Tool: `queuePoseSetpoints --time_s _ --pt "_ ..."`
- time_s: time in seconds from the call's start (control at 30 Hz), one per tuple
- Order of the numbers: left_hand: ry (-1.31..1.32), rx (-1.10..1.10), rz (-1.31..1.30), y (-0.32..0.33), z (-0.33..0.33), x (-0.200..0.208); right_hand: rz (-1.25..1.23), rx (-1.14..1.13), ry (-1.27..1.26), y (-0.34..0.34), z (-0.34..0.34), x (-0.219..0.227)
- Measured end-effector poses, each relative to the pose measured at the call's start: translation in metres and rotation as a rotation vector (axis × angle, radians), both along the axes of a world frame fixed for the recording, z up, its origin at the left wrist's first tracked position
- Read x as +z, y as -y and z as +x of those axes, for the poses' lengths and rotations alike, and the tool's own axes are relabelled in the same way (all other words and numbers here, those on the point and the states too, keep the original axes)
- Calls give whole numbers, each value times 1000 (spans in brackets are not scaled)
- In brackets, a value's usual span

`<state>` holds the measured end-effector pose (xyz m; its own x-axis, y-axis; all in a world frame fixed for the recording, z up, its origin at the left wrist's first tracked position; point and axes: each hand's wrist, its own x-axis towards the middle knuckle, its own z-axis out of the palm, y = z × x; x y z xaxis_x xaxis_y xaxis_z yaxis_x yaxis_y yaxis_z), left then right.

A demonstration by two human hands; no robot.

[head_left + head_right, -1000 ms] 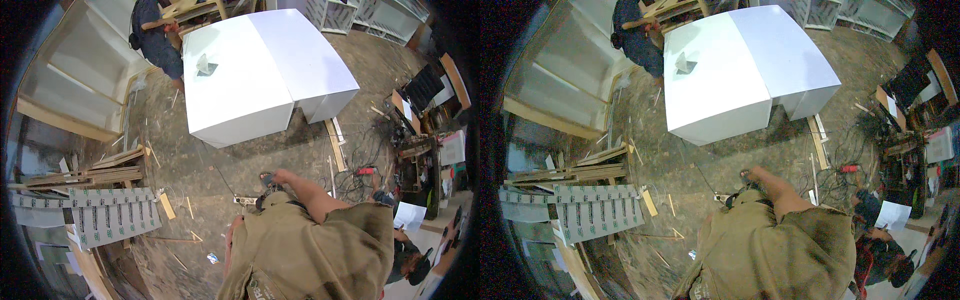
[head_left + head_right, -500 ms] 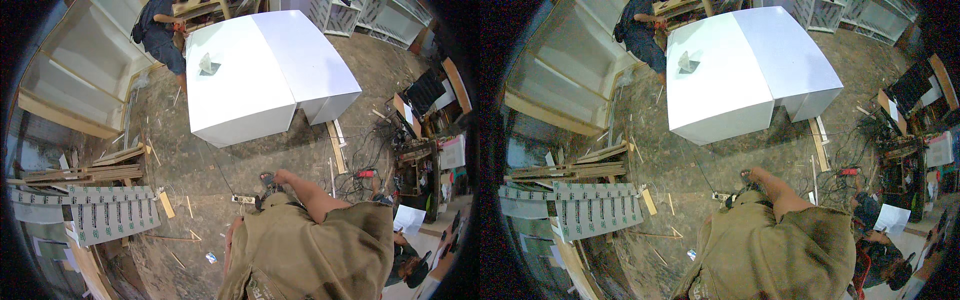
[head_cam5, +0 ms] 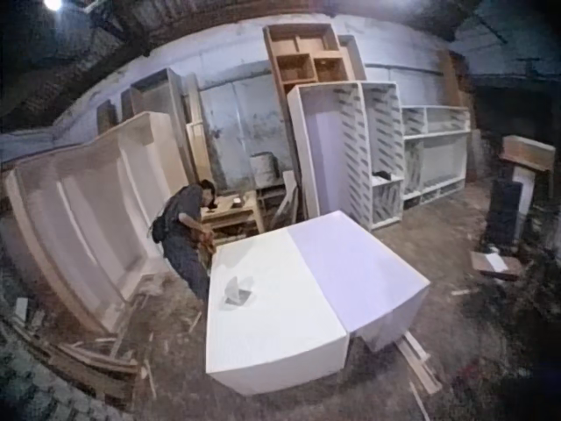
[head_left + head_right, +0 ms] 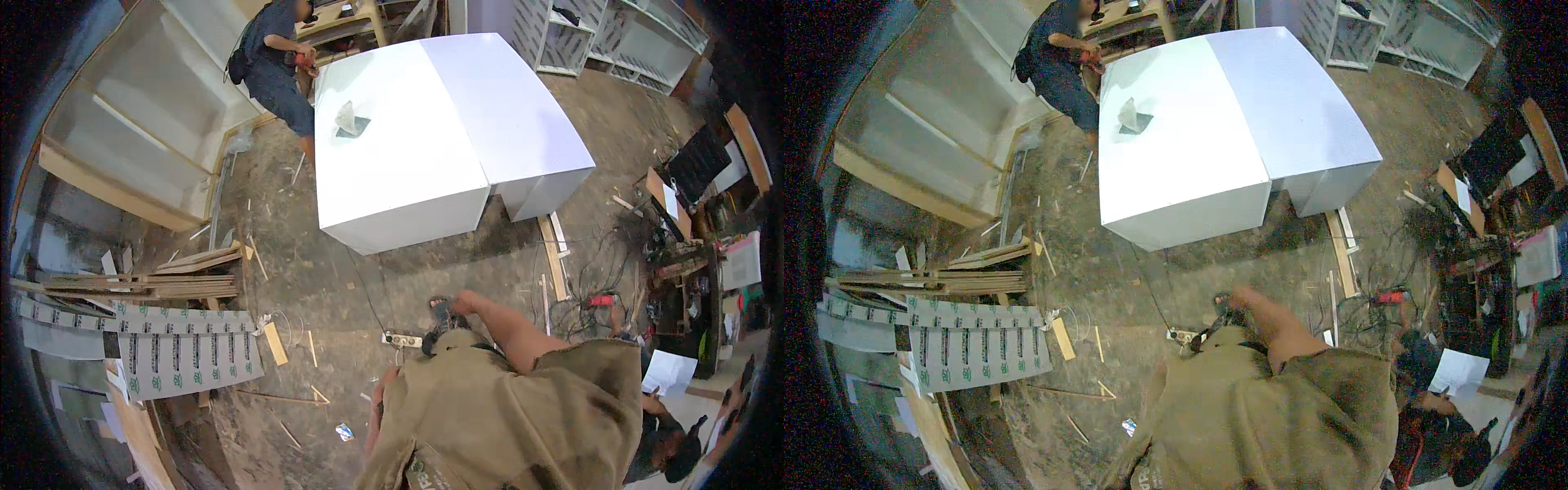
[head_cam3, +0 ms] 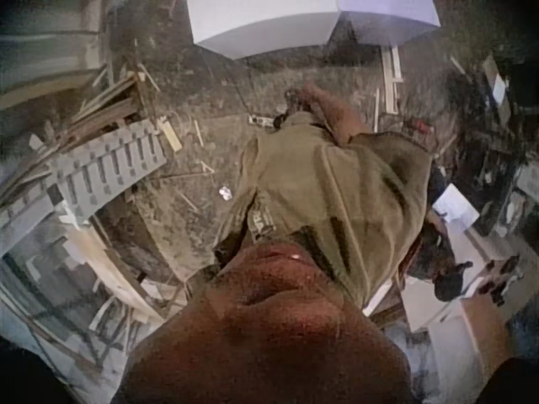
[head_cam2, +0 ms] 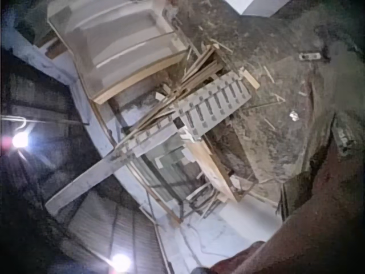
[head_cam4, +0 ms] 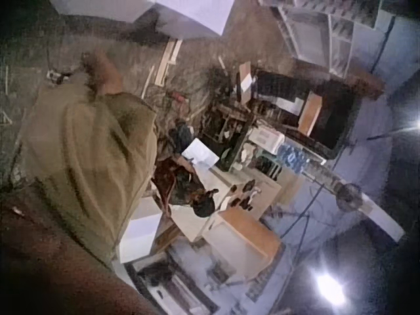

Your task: The person aligns a white laminate panel with a wooden frame, presses it into place, and then reviews a paper diagram.

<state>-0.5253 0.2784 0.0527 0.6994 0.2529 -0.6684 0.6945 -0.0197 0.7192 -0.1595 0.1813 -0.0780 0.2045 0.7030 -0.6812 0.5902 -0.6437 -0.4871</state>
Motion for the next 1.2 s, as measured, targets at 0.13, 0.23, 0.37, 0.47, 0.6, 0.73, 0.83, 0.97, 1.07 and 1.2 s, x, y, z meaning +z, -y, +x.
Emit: queuePoseSetpoints --time_s 0.13,0.23,0.37,0.47,0.6,0.73,0.83,0.97,1.07,1.2 --pt "-7 17 4 1 -5 -1 -20 -3 52 -2 -6 -2" --pt "-6 22 4 3 -2 -1 -54 -75 64 5 -5 -18" --pt "-10 33 -2 4 -4 0 -53 -23 37 6 -1 -38" --pt "-22 43 -6 5 -8 -1 -44 -11 30 1 0 -49" --pt "-23 43 -15 -1 -3 -3 -26 21 59 1 13 -64" --pt "-76 68 5 -7 -9 -1 -64 27 -13 -19 15 -64" --pt "-14 -2 -38 1 37 -6 -37 -109 112 33 86 -78" --pt "-47 57 -2 -20 41 -14 230 -394 183 -15 146 -4" --pt "-86 185 21 -33 18 -16 465 -893 170 -98 177 130" --pt "5 209 28 -34 42 -18 622 -590 348 -52 290 92"
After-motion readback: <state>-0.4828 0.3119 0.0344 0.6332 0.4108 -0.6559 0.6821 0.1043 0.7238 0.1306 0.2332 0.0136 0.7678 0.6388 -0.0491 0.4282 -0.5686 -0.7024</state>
